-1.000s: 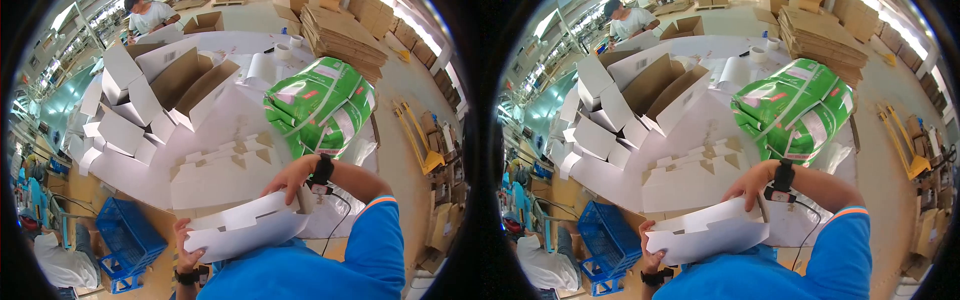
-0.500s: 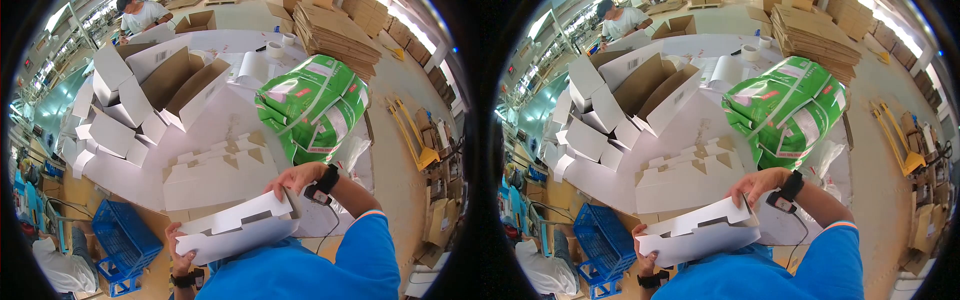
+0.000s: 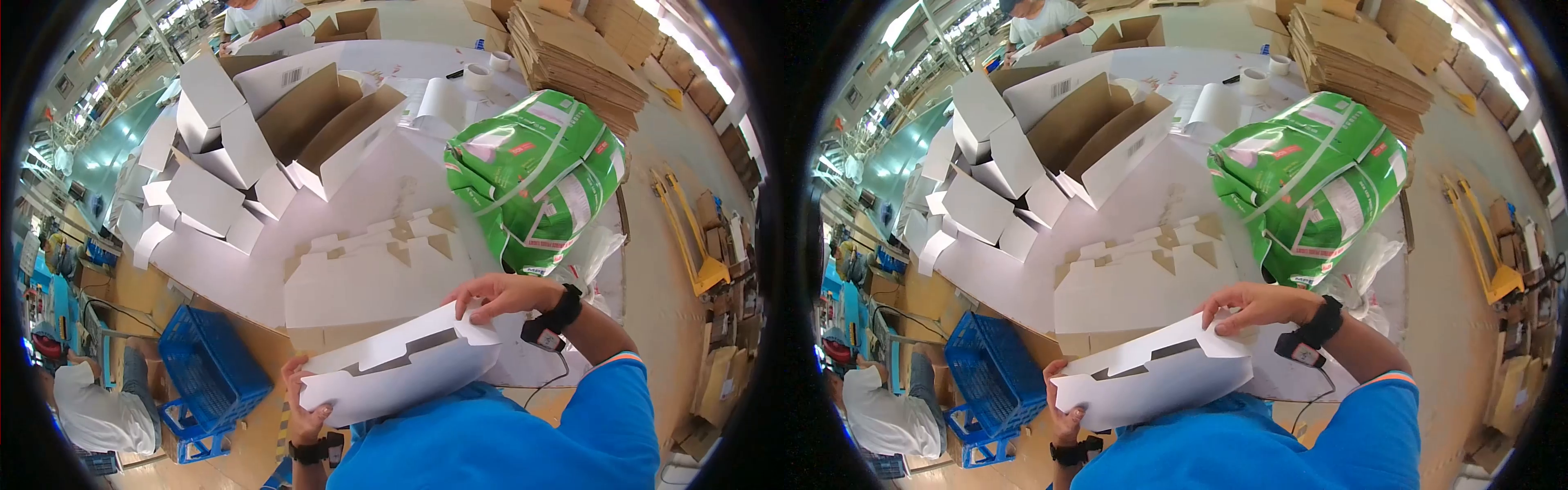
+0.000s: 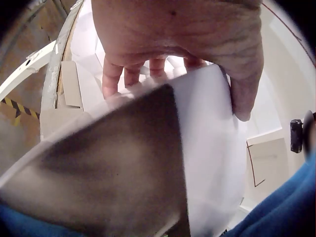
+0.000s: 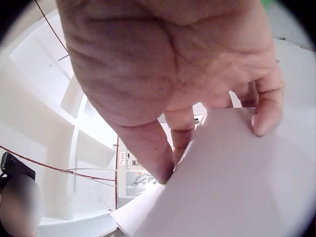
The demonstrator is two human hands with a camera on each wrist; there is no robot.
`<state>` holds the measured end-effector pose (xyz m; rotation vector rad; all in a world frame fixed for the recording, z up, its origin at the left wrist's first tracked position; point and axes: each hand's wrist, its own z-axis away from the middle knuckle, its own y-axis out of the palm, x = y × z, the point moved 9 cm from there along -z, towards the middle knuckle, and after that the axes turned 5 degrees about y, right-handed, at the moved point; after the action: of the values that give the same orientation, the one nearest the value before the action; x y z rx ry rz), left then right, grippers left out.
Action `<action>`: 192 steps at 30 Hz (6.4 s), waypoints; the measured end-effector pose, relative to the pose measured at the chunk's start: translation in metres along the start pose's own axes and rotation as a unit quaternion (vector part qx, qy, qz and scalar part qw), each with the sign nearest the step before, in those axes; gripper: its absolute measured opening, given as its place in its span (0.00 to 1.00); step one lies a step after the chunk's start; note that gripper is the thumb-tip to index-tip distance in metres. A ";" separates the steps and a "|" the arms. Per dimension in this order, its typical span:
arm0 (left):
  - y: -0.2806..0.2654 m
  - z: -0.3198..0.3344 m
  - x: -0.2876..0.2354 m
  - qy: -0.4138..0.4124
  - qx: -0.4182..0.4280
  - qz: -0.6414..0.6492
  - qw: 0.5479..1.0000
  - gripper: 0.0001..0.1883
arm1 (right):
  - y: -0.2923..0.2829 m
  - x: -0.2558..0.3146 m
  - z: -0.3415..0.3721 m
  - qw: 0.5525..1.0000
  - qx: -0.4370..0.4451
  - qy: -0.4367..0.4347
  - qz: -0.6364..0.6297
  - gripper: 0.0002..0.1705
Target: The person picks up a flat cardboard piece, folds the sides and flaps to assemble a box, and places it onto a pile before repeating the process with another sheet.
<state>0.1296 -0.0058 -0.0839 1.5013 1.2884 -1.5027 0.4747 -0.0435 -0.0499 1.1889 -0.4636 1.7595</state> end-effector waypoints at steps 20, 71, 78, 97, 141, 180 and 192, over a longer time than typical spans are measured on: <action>0.003 -0.001 -0.024 -0.039 -0.009 -0.015 0.999 0.34 | 0.018 0.032 0.024 0.960 -0.118 -0.172 0.187 0.17; 0.038 -0.014 -0.059 -0.018 0.284 -0.295 0.912 0.35 | 0.069 0.026 0.014 0.822 -0.106 -0.117 0.546 0.30; 0.011 -0.004 -0.005 -0.096 0.144 0.150 0.974 0.62 | 0.063 0.028 0.020 0.824 -0.130 -0.136 0.534 0.31; -0.004 -0.005 -0.021 -0.008 -0.047 0.184 0.982 0.72 | 0.043 0.058 0.034 0.863 -0.166 -0.172 0.446 0.48; -0.095 0.001 -0.088 0.148 -0.244 0.112 0.952 0.56 | 0.043 0.107 0.016 0.858 -0.209 -0.466 0.050 0.53; -0.053 0.010 -0.106 0.322 -0.170 -0.175 0.915 0.48 | 0.058 0.158 0.065 0.638 -0.485 -0.427 0.419 0.29; -0.055 0.030 -0.122 0.356 -0.210 -0.173 0.894 0.34 | 0.002 0.113 -0.005 0.883 -0.335 -0.328 0.026 0.41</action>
<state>0.0853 -0.0400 0.0412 1.6283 2.2397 -0.7567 0.4592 0.0143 0.0464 1.2174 -1.3868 1.0265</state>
